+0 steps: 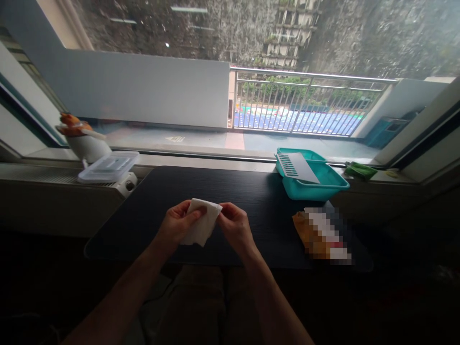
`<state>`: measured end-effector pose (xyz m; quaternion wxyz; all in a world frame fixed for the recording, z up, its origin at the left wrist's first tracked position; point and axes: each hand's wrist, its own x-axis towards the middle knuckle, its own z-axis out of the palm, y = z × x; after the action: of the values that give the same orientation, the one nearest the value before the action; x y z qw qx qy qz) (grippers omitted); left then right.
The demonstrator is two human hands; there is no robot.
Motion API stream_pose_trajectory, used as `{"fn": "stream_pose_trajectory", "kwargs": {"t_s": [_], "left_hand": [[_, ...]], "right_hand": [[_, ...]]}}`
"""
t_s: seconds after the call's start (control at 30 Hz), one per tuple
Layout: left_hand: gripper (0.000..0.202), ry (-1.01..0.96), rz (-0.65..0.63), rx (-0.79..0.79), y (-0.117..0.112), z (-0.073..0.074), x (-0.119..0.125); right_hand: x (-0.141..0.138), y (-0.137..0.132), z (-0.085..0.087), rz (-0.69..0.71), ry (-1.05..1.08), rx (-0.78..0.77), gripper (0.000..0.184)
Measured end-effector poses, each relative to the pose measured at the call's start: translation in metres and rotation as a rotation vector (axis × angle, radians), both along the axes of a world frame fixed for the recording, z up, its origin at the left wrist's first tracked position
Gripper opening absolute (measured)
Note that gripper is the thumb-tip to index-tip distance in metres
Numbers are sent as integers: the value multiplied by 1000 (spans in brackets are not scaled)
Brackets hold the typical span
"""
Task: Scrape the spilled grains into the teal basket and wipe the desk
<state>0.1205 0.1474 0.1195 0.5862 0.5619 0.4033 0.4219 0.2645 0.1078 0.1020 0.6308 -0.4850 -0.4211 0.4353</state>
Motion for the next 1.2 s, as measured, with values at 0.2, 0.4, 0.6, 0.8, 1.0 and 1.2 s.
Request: {"fn": "stream_pose_trajectory", "kwargs": {"t_s": [0.2, 0.4, 0.6, 0.8, 1.0, 1.2], "left_hand": [[31, 90, 213, 165, -7, -7, 20], [33, 183, 131, 259, -15, -23, 36], [24, 343, 72, 418, -3, -32, -6], [28, 699, 243, 838, 6, -47, -67], [42, 945, 265, 935, 10, -71, -95], [56, 1245, 118, 829, 3, -83, -117]], "right_hand": [[-4, -6, -8, -64, 11, -1, 42], [6, -8, -23, -216, -175, -113, 41], [93, -20, -31, -422, -768, -191, 34], [89, -52, -44, -373, -1397, -80, 40], [74, -56, -71, -257, -1497, -205, 42], [107, -41, -73, -397, -1417, -243, 46]]}}
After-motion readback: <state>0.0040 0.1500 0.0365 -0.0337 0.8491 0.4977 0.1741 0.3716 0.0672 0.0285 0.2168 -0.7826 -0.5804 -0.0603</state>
